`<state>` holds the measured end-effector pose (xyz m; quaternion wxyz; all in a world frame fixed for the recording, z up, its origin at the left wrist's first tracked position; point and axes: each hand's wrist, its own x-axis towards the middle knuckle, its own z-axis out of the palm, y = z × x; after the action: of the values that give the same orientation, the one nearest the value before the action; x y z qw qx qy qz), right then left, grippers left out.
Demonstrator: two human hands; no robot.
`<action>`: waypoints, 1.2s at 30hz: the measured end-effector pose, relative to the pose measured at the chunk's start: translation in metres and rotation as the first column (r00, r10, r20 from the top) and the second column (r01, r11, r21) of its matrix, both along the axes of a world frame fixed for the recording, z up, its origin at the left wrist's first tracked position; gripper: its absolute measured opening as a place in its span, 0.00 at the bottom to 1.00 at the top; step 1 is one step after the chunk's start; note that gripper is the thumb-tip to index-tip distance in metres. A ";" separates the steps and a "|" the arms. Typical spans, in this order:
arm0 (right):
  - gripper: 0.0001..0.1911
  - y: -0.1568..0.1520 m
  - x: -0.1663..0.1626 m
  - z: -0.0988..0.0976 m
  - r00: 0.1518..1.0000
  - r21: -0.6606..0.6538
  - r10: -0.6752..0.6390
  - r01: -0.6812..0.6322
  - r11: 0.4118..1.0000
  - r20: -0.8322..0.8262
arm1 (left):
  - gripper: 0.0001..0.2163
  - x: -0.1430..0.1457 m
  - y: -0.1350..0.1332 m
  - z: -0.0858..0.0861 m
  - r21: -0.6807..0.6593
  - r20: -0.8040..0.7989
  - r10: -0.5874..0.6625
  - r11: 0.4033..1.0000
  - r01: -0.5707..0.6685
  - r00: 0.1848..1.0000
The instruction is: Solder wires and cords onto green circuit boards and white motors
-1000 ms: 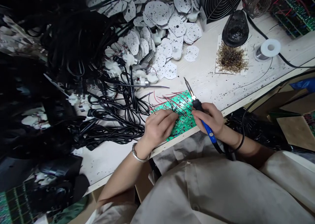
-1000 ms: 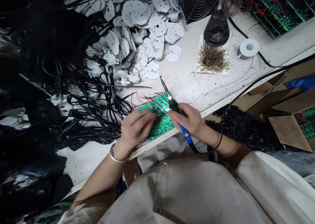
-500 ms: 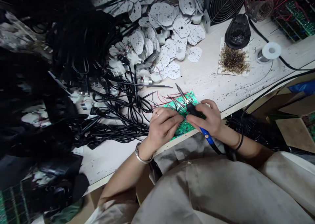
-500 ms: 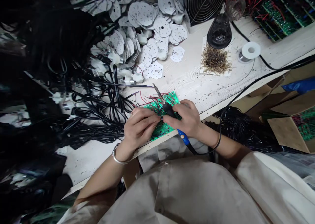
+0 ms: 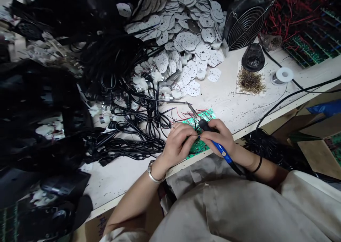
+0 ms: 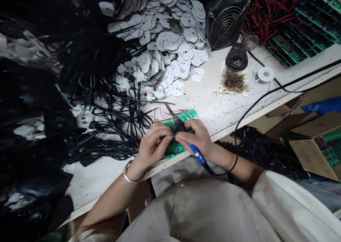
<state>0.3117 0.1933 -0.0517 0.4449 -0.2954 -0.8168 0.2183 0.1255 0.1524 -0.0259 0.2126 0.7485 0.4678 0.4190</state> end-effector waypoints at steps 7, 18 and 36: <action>0.09 -0.004 0.024 -0.011 0.994 0.061 -0.069 0.064 0.996 0.082 | 0.01 -0.003 0.001 0.003 -0.041 -0.131 -0.006 0.999 0.001 0.991; 0.20 -0.002 0.035 -0.021 0.961 0.065 -0.029 0.012 0.998 0.276 | 0.03 0.017 0.002 -0.001 -0.098 -0.372 0.147 0.976 -0.196 0.917; 0.09 -0.019 0.063 0.013 0.996 0.041 0.031 -0.028 0.999 -0.081 | 0.04 0.025 0.007 -0.020 -0.067 -0.408 0.243 0.953 -0.294 0.880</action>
<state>0.3743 0.1747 -0.0383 0.4803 -0.2651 -0.8065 0.2203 0.1505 0.1590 -0.0458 0.1007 0.7303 0.6261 0.2539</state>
